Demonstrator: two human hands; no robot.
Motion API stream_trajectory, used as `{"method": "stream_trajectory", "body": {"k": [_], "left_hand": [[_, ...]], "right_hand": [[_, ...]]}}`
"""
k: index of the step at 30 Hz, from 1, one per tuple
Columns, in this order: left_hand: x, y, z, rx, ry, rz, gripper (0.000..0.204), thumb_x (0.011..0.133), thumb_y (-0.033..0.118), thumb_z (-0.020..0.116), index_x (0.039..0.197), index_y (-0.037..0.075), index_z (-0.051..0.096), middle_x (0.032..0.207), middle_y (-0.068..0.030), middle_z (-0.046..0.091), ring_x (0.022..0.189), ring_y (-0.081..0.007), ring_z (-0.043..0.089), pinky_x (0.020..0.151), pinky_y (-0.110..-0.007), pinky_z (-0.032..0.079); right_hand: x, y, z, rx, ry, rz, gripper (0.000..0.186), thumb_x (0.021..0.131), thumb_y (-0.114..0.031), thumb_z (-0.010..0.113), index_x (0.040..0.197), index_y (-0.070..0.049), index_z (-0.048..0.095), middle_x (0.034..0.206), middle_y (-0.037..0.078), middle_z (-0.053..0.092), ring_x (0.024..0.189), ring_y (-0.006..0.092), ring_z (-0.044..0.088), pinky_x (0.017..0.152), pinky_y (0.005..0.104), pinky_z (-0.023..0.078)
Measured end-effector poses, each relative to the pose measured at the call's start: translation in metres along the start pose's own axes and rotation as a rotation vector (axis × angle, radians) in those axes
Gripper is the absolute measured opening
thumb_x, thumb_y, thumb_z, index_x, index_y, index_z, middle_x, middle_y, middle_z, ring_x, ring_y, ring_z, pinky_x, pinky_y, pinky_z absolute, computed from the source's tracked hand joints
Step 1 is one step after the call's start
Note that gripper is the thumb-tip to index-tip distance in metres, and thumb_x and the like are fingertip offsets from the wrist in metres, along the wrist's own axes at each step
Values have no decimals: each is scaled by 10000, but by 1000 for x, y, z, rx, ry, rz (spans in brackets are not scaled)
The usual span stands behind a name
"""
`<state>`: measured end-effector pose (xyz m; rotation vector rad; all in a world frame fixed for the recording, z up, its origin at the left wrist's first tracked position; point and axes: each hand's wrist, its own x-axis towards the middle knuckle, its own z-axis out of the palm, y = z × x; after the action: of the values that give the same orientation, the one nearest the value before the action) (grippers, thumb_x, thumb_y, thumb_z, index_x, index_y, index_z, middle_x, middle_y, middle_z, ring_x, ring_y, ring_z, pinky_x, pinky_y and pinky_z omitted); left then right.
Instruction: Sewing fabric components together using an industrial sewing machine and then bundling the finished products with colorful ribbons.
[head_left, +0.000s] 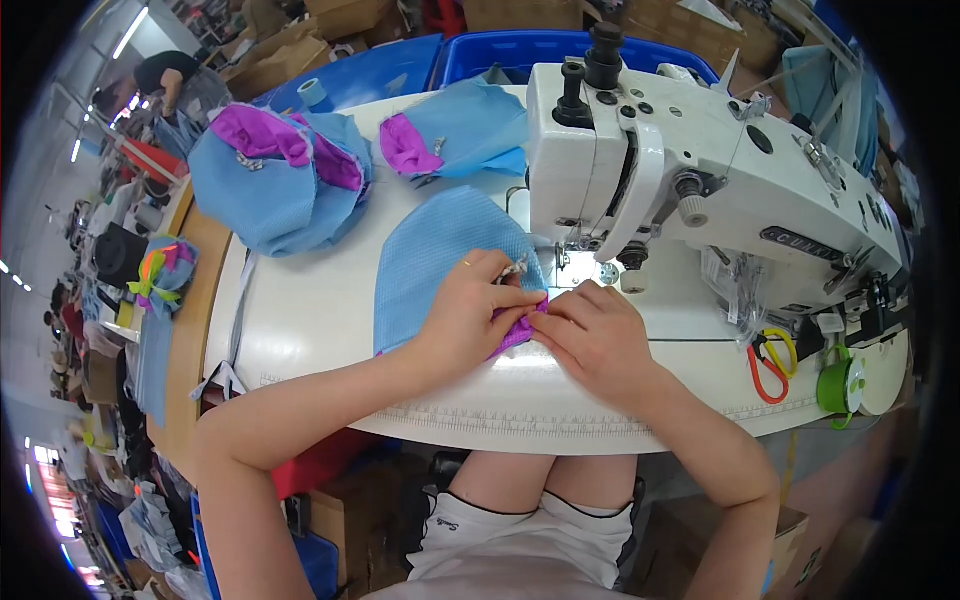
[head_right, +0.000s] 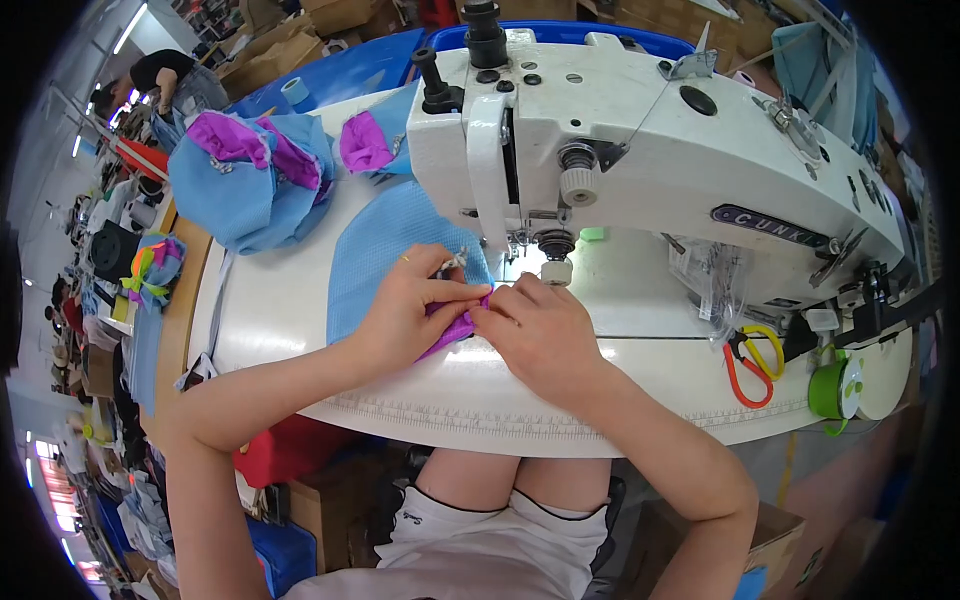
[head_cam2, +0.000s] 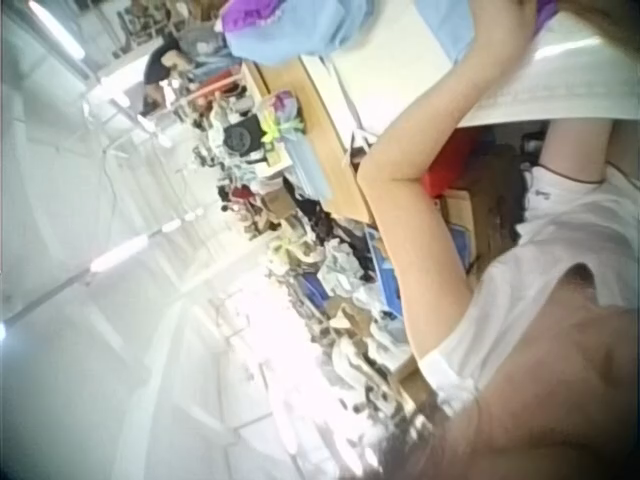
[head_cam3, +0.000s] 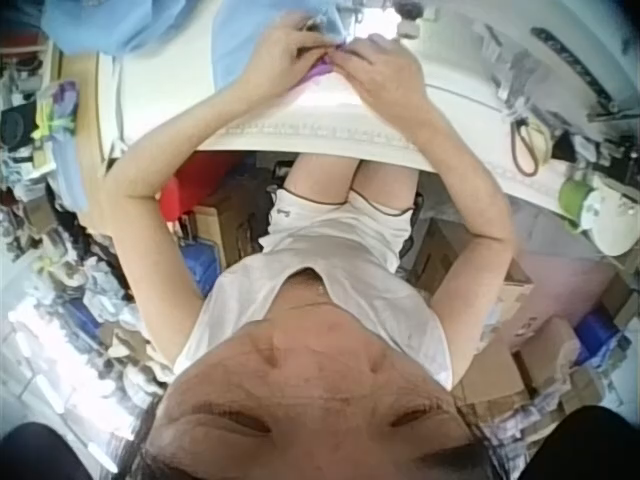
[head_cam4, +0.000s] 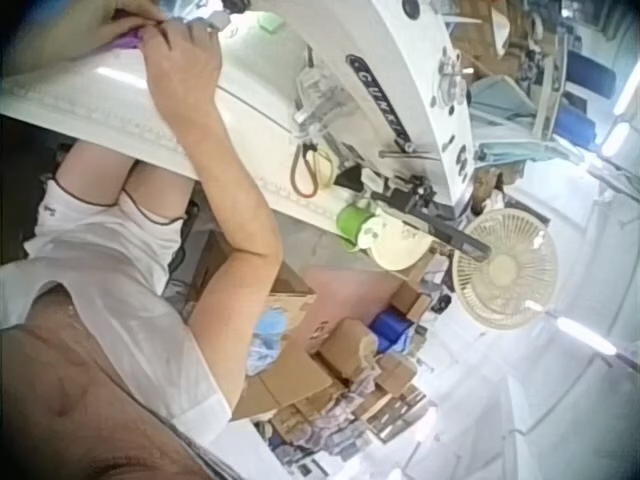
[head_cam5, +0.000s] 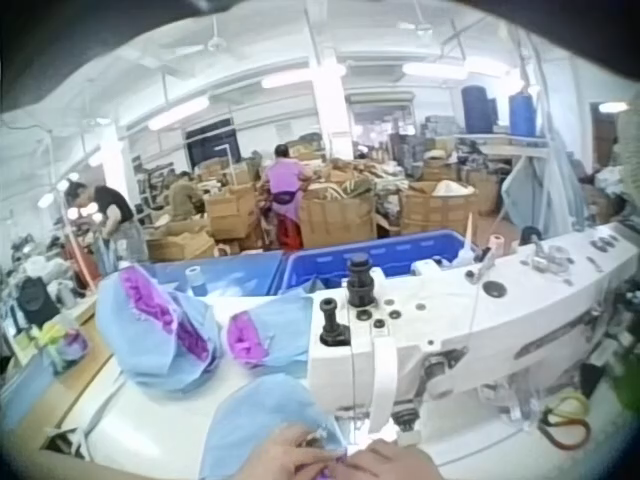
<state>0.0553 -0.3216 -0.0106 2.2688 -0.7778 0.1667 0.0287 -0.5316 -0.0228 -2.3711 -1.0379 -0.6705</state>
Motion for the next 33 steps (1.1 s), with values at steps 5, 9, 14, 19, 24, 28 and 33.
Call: {"method": "stream_trajectory", "body": {"k": [5, 9, 14, 19, 24, 28, 33], "left_hand": [[5, 2, -7, 131, -11, 77, 204, 804, 150, 777, 1006, 153, 808, 955, -76, 593, 930, -274, 552, 804, -381, 411], [4, 1, -5, 106, -24, 23, 143, 795, 171, 763, 928, 144, 808, 983, -66, 578, 941, -256, 538, 799, -393, 364], [18, 2, -7, 114, -80, -147, 218, 774, 185, 801, 987, 139, 788, 1016, -62, 622, 1019, -255, 554, 880, -402, 376], [52, -14, -23, 308, -227, 182, 335, 732, 160, 818, 1053, 117, 733, 1048, -92, 658, 1105, -268, 617, 1009, -465, 346], [70, -8, -39, 311, -505, 35, 314, 744, 170, 828, 1035, 95, 741, 970, -104, 705, 1026, -260, 668, 1032, -506, 318], [78, -9, -51, 103, -751, -166, 243, 772, 183, 818, 988, 89, 754, 881, -83, 716, 902, -222, 669, 871, -395, 423], [73, -37, -53, -267, -779, -170, 190, 815, 157, 790, 970, 53, 750, 847, -15, 704, 805, -87, 587, 687, -271, 443]], "right_hand": [[-3, 2, 1, 12, 17, 36, 175, 731, -84, 702, 902, -122, 704, 845, -10, 607, 823, 190, 609, 644, 329, 465], [-3, -1, -4, 42, -16, 104, 194, 723, -106, 763, 916, -110, 741, 807, 7, 630, 765, 208, 587, 649, 359, 481], [-8, -2, -2, 10, -59, 92, 231, 709, -90, 675, 936, -101, 718, 859, -1, 610, 811, 190, 612, 670, 335, 482], [-7, -2, -3, -8, -83, 70, 240, 739, -104, 650, 970, -107, 713, 897, 6, 609, 877, 200, 610, 700, 336, 489], [-7, 1, 0, 3, -17, 53, 232, 725, -76, 736, 955, -104, 731, 841, 10, 610, 777, 197, 575, 628, 349, 474], [-8, 1, -1, -26, -36, 29, 218, 733, -93, 710, 949, -108, 733, 834, 9, 604, 780, 197, 575, 644, 346, 474], [-7, -1, -1, -27, 3, 28, 220, 721, -105, 695, 938, -110, 730, 830, 8, 601, 781, 195, 577, 647, 340, 474]]}}
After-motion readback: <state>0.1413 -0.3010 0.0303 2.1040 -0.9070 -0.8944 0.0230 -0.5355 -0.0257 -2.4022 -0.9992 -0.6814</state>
